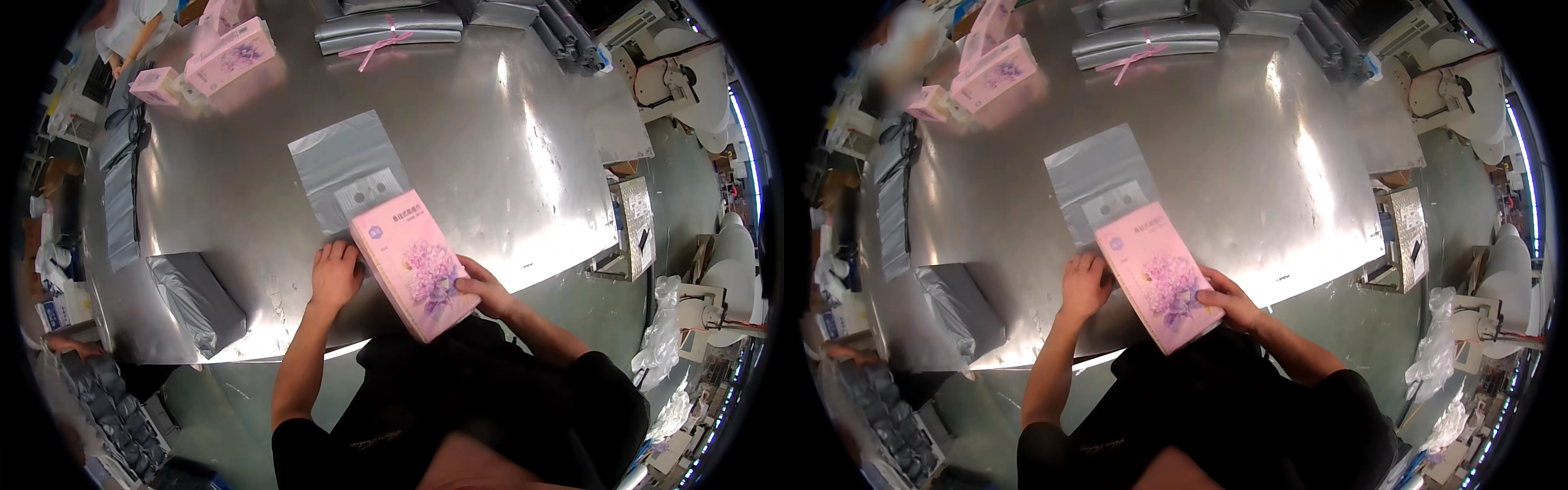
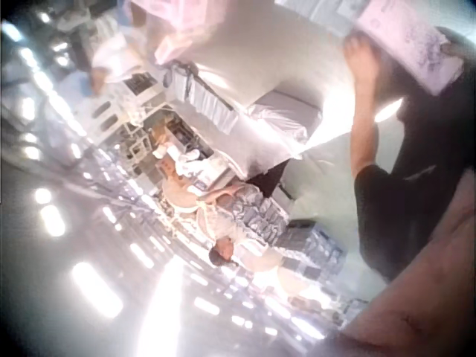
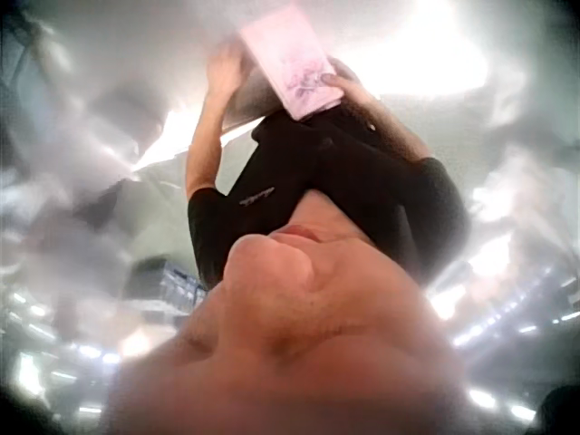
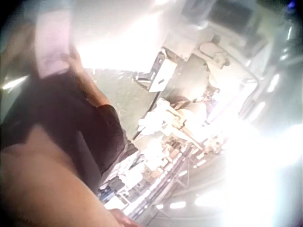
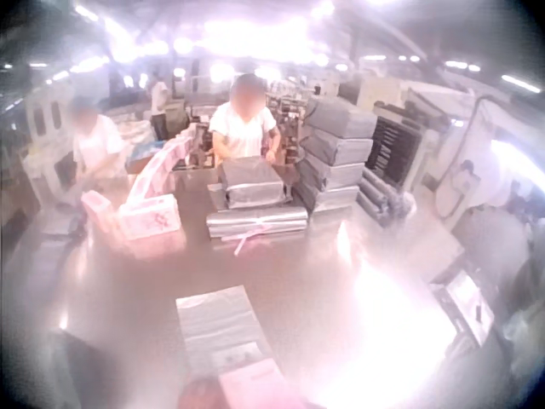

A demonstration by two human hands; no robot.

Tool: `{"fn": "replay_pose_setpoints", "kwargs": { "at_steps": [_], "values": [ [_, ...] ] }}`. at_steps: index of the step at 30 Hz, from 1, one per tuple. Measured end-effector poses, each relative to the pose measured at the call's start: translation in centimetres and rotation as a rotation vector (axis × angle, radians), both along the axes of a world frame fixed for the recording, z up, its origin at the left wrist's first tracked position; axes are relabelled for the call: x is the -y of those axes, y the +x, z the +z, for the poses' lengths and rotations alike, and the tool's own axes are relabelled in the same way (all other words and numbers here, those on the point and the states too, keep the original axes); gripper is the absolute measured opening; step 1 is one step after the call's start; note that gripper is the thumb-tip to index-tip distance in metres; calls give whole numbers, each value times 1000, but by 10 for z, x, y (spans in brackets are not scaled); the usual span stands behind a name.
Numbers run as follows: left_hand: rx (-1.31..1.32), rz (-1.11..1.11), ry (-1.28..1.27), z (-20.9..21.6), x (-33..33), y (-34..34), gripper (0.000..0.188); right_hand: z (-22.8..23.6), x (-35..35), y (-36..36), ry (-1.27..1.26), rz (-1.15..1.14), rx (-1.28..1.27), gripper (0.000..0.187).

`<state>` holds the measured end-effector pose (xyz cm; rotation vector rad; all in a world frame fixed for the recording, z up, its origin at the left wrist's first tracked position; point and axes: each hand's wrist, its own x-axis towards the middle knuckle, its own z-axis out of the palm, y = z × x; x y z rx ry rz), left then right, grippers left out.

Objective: The person places pink boxes into silver shipping bags on a metal table, folds the top of each bag, and stacks the sealed packages. The person also retrieves additional silver bags from a white sack on the floor and places them on the table.

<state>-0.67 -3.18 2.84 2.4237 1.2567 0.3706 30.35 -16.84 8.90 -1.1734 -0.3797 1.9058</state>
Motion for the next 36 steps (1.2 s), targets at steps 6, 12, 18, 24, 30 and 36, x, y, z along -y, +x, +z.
{"fn": "replay_pose_setpoints", "kwargs": {
  "at_steps": [6,12,18,24,30,36],
  "values": [
    [-149,-40,85,-29,0,-7,22,-15,53,-23,126,161,211,76],
    [252,234,-347,-33,-18,-13,16,-43,73,-26,265,193,366,79],
    [433,351,-460,-43,-30,-15,9,3,44,-1,280,813,1077,82],
    [488,434,-413,-22,-14,-16,8,-31,-87,-14,1046,245,1804,29],
    [389,214,133,20,40,-7,10,-47,-95,-13,1293,181,1798,28],
    [343,136,296,16,58,-4,22,-71,-79,-19,1349,122,1698,20]
  ]
}}
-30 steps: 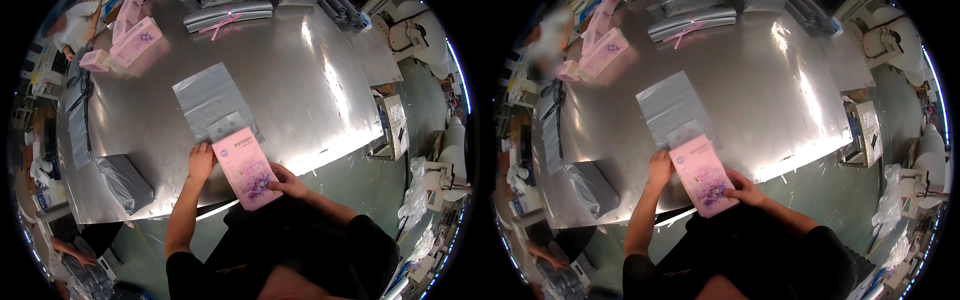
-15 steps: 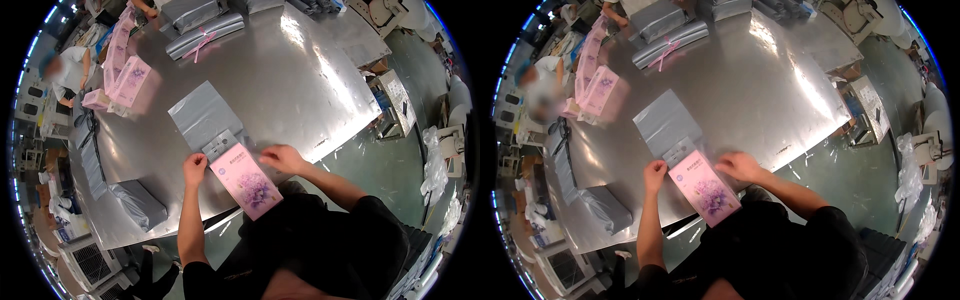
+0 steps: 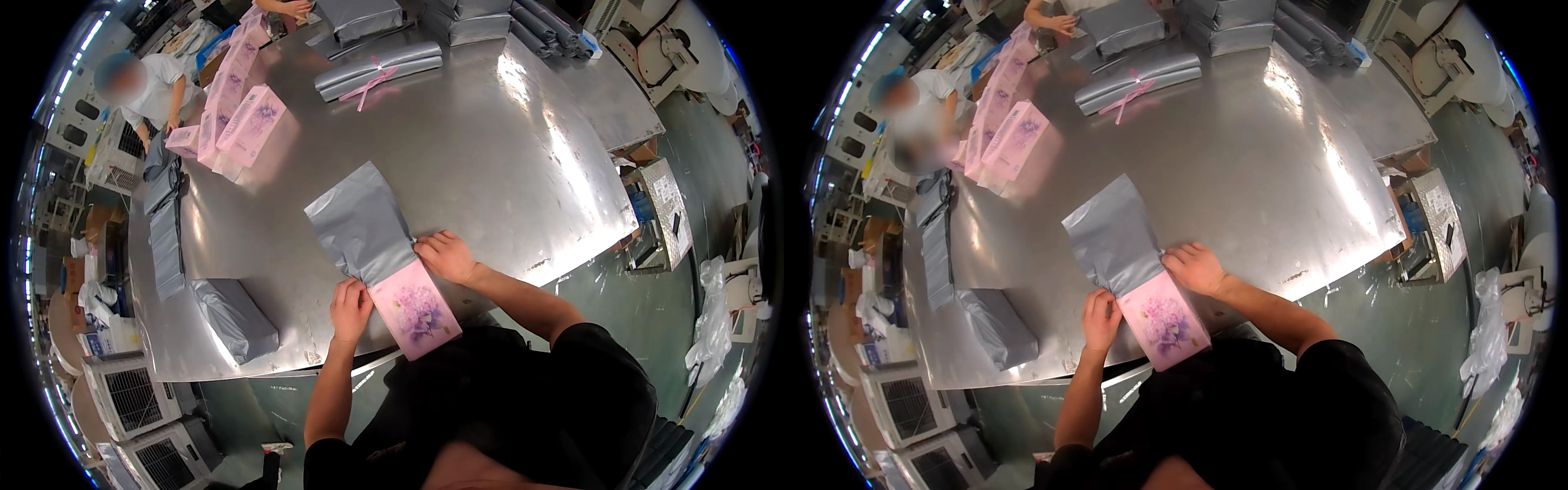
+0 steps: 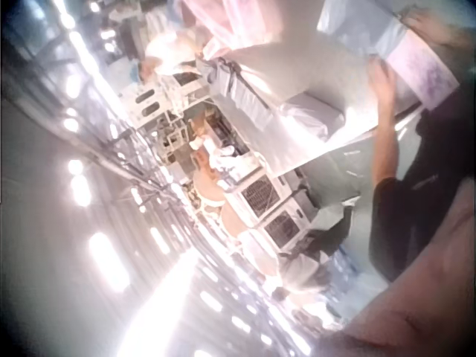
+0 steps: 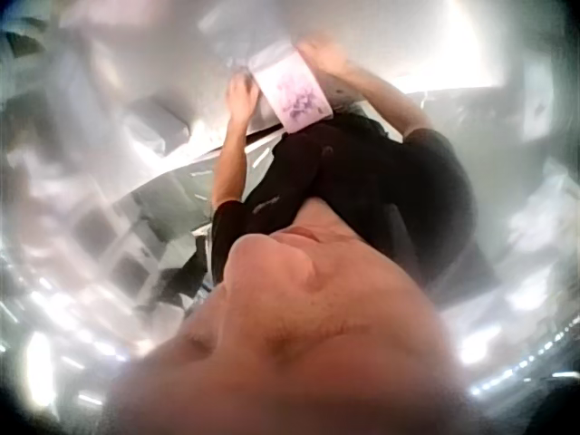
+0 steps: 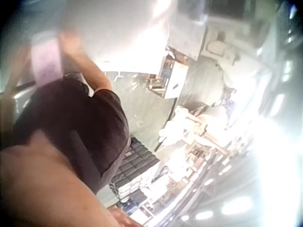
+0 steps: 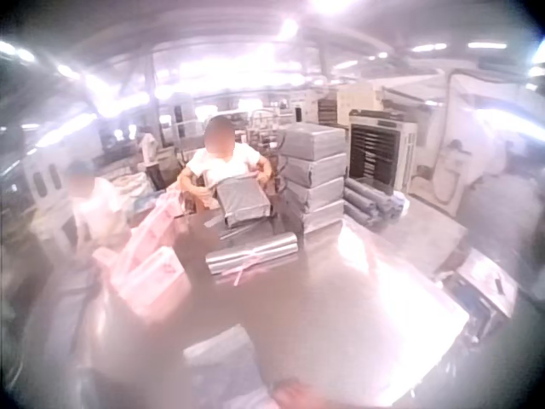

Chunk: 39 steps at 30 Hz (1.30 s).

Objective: The person places pink boxes into silver shipping bags on a metal table, folds the top of each bag, and stacks the sealed packages. The person also retrieves additional silver bags from a white sack on the floor and places them on the table.

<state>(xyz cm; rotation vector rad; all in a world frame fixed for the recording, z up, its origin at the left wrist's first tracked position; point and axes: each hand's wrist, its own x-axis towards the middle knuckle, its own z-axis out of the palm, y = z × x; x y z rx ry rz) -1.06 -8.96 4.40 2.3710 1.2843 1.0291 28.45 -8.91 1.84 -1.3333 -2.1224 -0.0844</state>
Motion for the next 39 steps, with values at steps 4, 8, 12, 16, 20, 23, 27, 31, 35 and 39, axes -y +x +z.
{"fn": "replay_pose_setpoints", "kwargs": {
  "at_steps": [4,8,12,16,20,23,27,31,35,39],
  "values": [
    [42,268,-394,-17,-14,15,22,-11,-17,4,-184,2,43,20],
    [23,259,-676,-40,-22,14,24,-24,-15,4,-448,-20,-150,20],
    [-121,28,-1015,-12,68,-2,24,10,69,45,-1143,206,-108,27],
    [204,157,-1058,-38,59,-15,17,20,67,31,-1182,32,-476,24],
    [728,318,-1066,-73,44,-3,13,-10,42,24,-1079,-176,-708,22],
    [889,354,-1105,-68,60,5,16,32,83,18,-1064,-34,-369,21],
    [689,363,-992,-59,65,14,11,40,62,-59,-653,333,-25,23],
    [697,333,-952,-67,70,9,10,-7,-12,-76,-1045,66,132,36],
    [993,337,-1115,-62,75,5,10,8,0,-98,-838,169,44,28],
    [1122,352,-1139,-62,77,6,17,0,30,-112,-491,293,-160,16]
  ]
}}
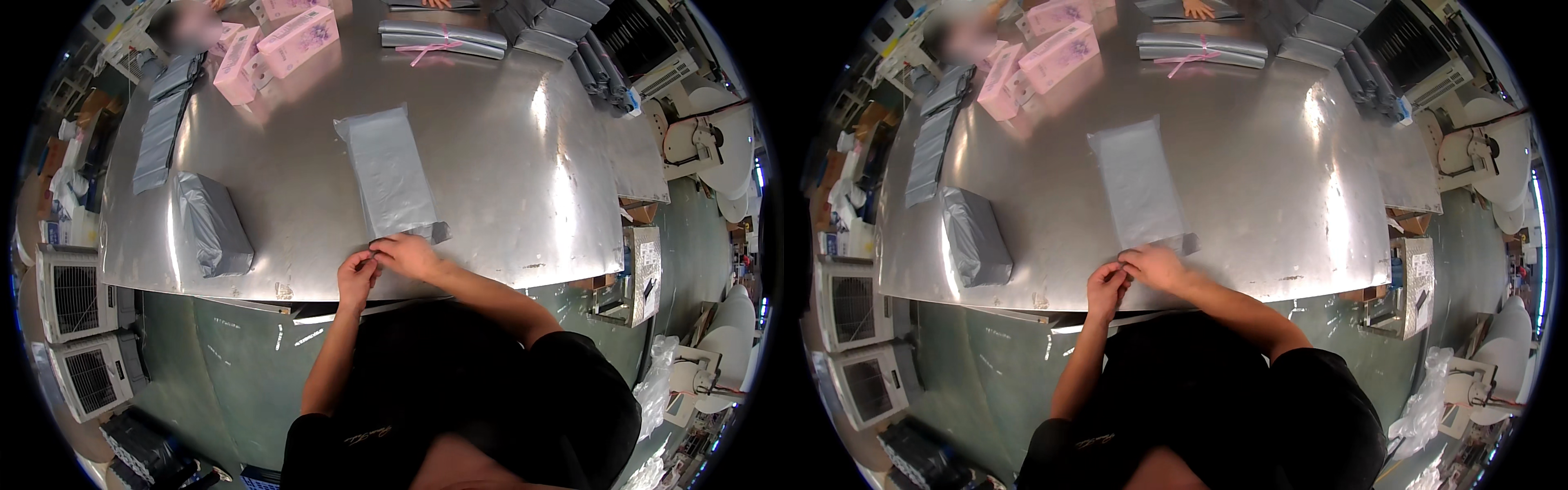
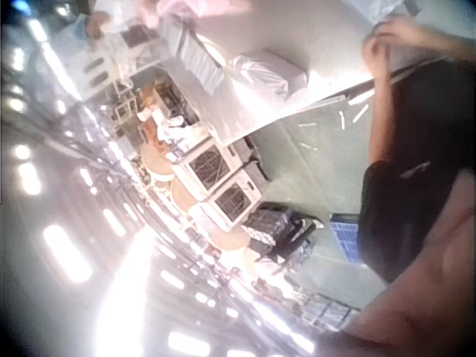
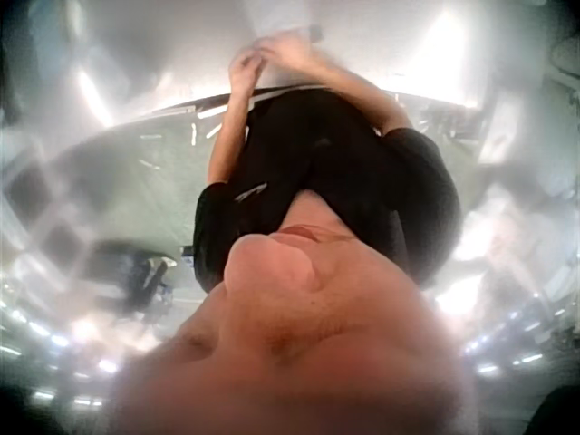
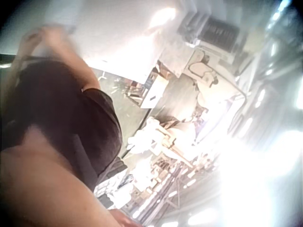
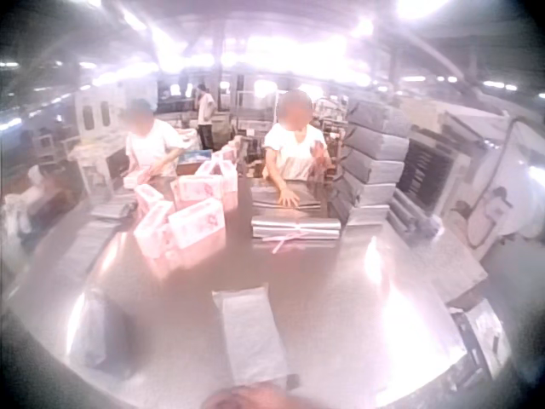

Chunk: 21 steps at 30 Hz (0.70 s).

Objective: The person places pink boxes into silver shipping bags on a metal table, folds the top of each bag, and stacks the sealed packages. The person also retrieves additional silver bags from a white sack on the floor and places them on the table.

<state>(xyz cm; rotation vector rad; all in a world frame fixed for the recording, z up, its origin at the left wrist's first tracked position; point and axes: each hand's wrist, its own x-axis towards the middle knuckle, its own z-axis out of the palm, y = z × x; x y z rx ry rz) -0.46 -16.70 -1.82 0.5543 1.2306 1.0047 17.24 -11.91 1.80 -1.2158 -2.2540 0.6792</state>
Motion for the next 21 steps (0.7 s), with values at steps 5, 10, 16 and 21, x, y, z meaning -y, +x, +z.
{"fn": "replay_pose_setpoints", "kwargs": {
  "at_steps": [5,10,16,21],
  "values": [
    [-11,-31,-2,-5,7,-11,17,-3,42,24,80,124,26,8],
    [-550,-9,419,4,5,-35,25,15,172,270,-960,345,1063,44],
    [-1396,-608,1454,79,-38,-42,43,96,38,218,-108,67,710,49],
    [-1445,-851,1559,71,-58,-40,31,79,-44,158,689,475,590,50]
  ]
}}
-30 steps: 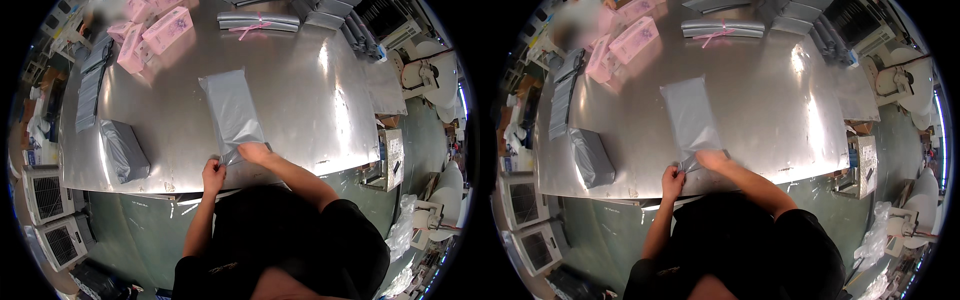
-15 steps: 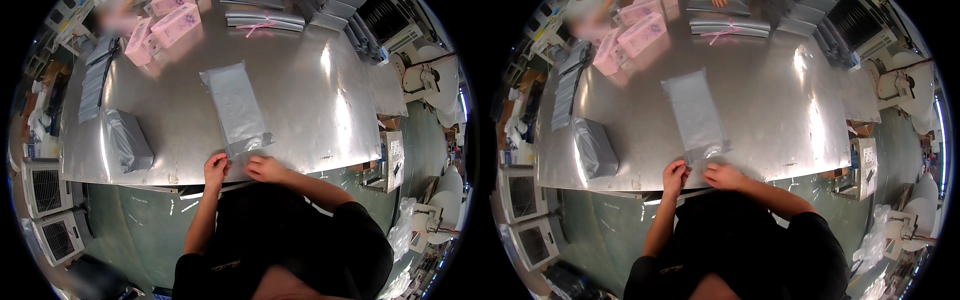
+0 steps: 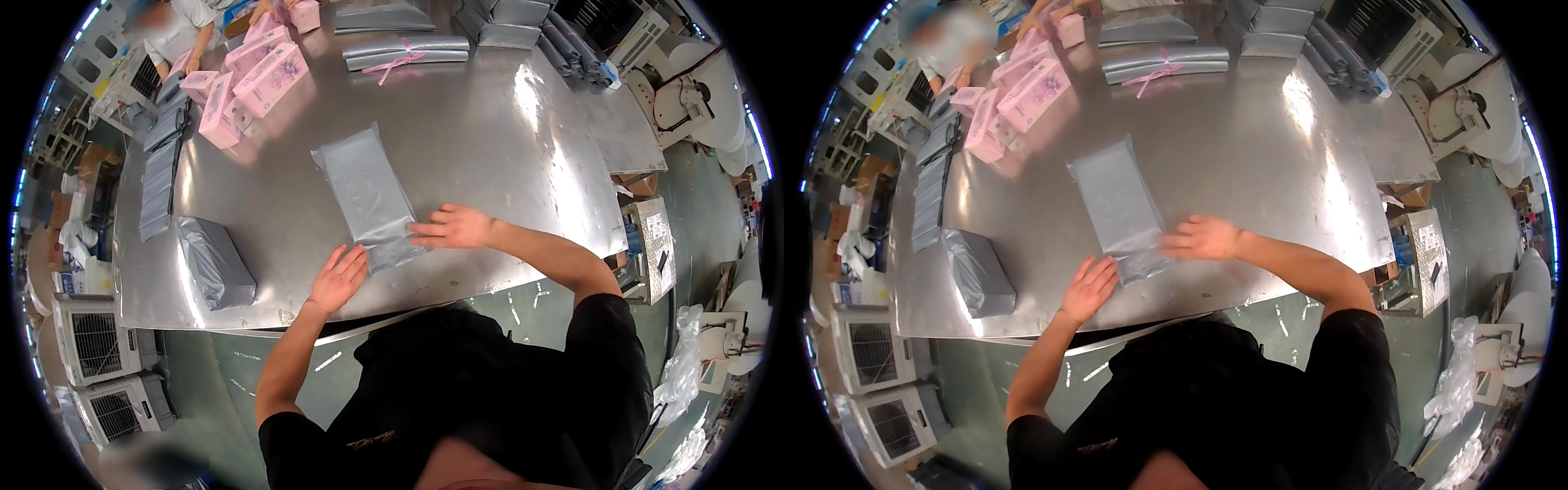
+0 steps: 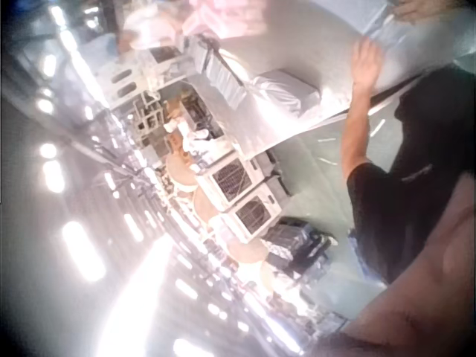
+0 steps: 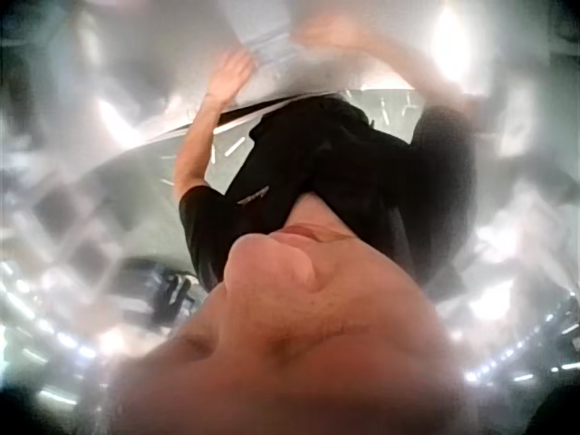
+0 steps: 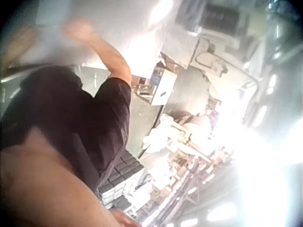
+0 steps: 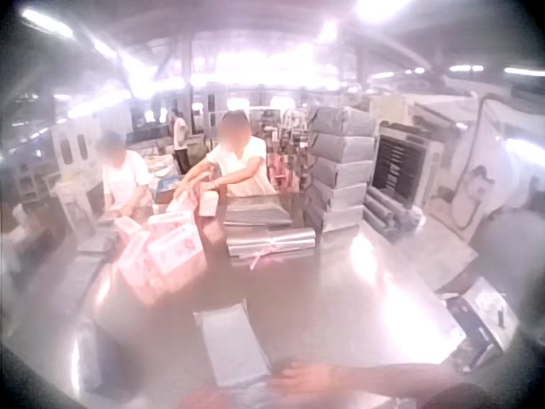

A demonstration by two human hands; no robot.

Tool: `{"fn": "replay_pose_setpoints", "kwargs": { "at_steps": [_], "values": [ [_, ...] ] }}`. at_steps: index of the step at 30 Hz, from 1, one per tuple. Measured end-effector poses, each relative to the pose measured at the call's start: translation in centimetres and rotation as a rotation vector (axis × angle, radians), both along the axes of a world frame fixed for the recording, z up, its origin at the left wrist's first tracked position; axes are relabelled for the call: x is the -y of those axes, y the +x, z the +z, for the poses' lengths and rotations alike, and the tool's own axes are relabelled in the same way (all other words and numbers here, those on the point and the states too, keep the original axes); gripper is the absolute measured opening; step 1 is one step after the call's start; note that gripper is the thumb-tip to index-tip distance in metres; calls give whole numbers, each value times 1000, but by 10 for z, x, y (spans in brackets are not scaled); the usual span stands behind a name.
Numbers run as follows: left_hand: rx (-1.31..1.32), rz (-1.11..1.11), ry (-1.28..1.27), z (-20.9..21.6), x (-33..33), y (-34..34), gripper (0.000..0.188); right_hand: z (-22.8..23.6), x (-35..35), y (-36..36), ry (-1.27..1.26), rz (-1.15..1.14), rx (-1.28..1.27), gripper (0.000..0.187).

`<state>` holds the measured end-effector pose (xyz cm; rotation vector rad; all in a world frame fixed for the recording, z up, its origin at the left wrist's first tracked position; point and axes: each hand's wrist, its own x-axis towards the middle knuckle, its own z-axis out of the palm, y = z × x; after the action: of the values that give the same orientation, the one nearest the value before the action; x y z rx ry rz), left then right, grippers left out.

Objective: The person places pink boxes into silver shipping bags on a metal table, folds the top of each bag, and stacks the sealed packages. The person also retrieves additional silver bags from a white sack on the floor and places them on the table.

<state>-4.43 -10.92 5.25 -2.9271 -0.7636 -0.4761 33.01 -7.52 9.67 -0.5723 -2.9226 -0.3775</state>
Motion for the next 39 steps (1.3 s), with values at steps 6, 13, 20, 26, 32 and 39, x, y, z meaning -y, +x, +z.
{"fn": "replay_pose_setpoints", "kwargs": {
  "at_steps": [6,13,20,26,32,39],
  "values": [
    [409,228,-423,-18,-4,0,16,-51,-24,3,-488,-72,-387,16],
    [1460,665,-1460,-78,-11,2,9,-87,-25,-21,-1821,-889,-1173,25],
    [1209,673,-1438,-74,-40,19,36,-103,-46,-32,-1599,-1054,-873,18],
    [1104,534,-1745,-22,-11,15,57,-91,-12,-51,-1494,-1028,-1189,65],
    [2049,304,-2090,-67,56,-14,52,-3,5,-151,-2126,-808,-1352,76],
    [2247,769,-1843,-56,142,-99,38,-7,-19,-329,-1687,-585,-1099,72]
  ]
}}
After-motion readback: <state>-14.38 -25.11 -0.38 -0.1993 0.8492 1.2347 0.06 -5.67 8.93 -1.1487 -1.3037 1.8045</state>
